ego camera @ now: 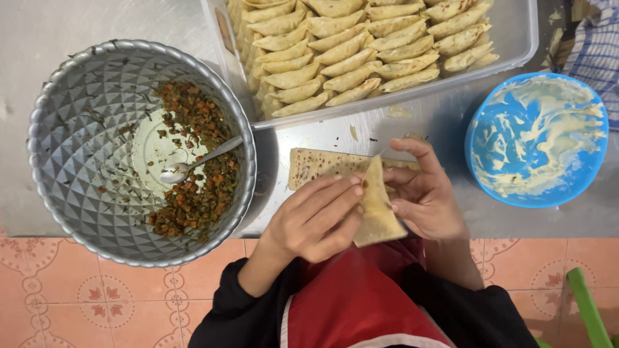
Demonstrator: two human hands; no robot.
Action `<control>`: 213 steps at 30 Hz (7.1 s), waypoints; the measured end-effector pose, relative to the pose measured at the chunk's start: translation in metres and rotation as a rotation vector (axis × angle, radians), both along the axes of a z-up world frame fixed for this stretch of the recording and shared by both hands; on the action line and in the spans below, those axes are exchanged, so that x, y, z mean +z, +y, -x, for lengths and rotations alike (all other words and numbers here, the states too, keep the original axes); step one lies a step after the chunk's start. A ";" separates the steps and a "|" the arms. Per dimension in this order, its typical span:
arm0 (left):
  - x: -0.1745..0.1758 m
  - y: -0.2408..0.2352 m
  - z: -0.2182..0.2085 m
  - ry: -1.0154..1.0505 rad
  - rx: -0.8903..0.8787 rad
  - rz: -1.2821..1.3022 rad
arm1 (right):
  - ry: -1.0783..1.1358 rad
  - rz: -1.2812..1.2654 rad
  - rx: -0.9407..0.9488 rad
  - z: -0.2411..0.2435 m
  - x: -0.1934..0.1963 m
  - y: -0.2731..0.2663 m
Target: The person fills rectangular dough sheets with a vegetable mixture, folds them into triangular samosas, and seals the edges using a white paste. The finished samosas are placed in a tray.
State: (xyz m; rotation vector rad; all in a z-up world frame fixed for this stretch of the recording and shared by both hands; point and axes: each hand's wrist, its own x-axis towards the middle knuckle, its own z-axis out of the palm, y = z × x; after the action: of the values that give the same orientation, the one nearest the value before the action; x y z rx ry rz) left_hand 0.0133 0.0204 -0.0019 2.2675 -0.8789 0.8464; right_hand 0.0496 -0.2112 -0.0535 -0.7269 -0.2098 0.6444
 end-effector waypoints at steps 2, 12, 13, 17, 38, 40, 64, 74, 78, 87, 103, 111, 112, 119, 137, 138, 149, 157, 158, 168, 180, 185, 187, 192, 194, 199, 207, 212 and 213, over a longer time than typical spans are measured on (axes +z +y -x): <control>-0.005 -0.012 -0.004 0.040 -0.041 0.111 | -0.078 -0.021 -0.088 0.004 -0.002 0.000; -0.007 -0.050 0.000 0.553 0.068 0.595 | -0.303 0.574 -0.537 0.027 -0.012 -0.019; -0.012 -0.053 0.002 0.559 0.100 0.629 | -0.293 0.554 -0.561 0.030 -0.016 -0.021; -0.035 -0.074 0.009 0.674 0.212 0.809 | -0.293 0.494 -0.652 0.040 -0.033 -0.017; -0.062 -0.054 -0.020 1.297 -0.180 0.585 | -1.186 2.191 -0.426 -0.054 0.024 -0.171; -0.062 -0.055 -0.019 1.334 -0.149 0.653 | -1.085 2.199 -0.337 -0.063 0.010 -0.179; -0.052 -0.083 -0.027 1.313 -0.064 0.850 | -0.883 1.464 -0.599 -0.067 0.038 -0.215; -0.029 -0.093 -0.029 1.370 -0.121 0.815 | -1.038 0.878 -0.024 -0.061 0.094 -0.084; -0.021 -0.090 -0.026 1.407 -0.249 0.956 | -1.086 0.993 -0.035 -0.059 0.084 -0.053; -0.008 -0.075 -0.014 1.533 -0.326 0.981 | -0.968 1.017 -0.105 -0.077 0.077 -0.060; -0.017 -0.071 -0.010 1.466 -0.280 1.086 | -0.903 1.003 -0.131 -0.053 0.078 -0.052; -0.018 -0.068 -0.010 1.523 -0.439 1.568 | -0.956 1.002 -0.304 -0.029 0.048 -0.053; -0.018 -0.068 -0.010 1.514 -0.455 1.608 | -0.921 0.989 -0.333 -0.021 0.044 -0.055; -0.021 -0.072 -0.012 1.449 -0.468 1.631 | -0.516 0.788 -0.416 0.025 0.021 -0.051; -0.021 -0.080 -0.012 1.229 -0.437 1.696 | -0.921 0.827 -0.368 0.055 0.016 -0.009; -0.020 -0.078 -0.011 1.210 -0.430 1.650 | -0.828 0.707 -0.360 0.049 0.020 -0.016; -0.021 -0.064 -0.017 1.451 -0.338 1.221 | -0.336 0.428 -0.468 0.020 -0.006 -0.038; -0.001 -0.027 -0.029 0.877 -0.378 0.314 | -0.197 0.565 -0.277 0.009 0.006 -0.064; -0.001 -0.033 -0.023 0.810 -0.313 0.300 | -0.186 0.510 -0.271 0.008 0.009 -0.063; -0.023 -0.066 -0.004 0.705 -0.029 0.453 | -0.564 0.901 -0.268 0.023 0.012 -0.069; 0.002 -0.095 -0.122 0.434 0.200 0.275 | -0.941 1.120 -0.585 -0.107 0.038 -0.144; -0.044 -0.127 -0.208 0.375 0.163 -0.036 | -0.641 1.008 -0.487 -0.153 0.030 -0.151; -0.054 -0.126 -0.219 0.334 0.116 -0.110 | -0.712 0.952 -0.376 -0.170 0.023 -0.151; -0.059 -0.112 -0.236 0.299 0.010 -0.204 | -0.952 0.924 -0.155 -0.206 0.004 -0.143; -0.058 -0.109 -0.242 0.362 -0.016 -0.207 | -1.051 0.950 -0.090 -0.217 0.003 -0.133; -0.061 -0.106 -0.247 0.372 -0.005 -0.205 | -1.195 1.137 0.074 -0.228 0.026 -0.109; -0.065 -0.096 -0.248 0.457 -0.072 -0.039 | -1.426 1.279 0.007 -0.213 0.048 -0.092; -0.073 -0.094 -0.250 0.482 -0.070 0.063 | -1.269 1.255 0.076 -0.211 0.027 -0.079; -0.072 -0.093 -0.251 0.490 -0.064 0.065 | -1.292 1.263 0.051 -0.209 0.022 -0.079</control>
State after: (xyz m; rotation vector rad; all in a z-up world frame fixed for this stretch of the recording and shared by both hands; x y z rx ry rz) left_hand 0.2640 -0.0722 -0.0744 2.2305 -0.6780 0.2605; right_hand 0.2585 -0.2904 -0.0318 -2.3208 -1.0515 0.1873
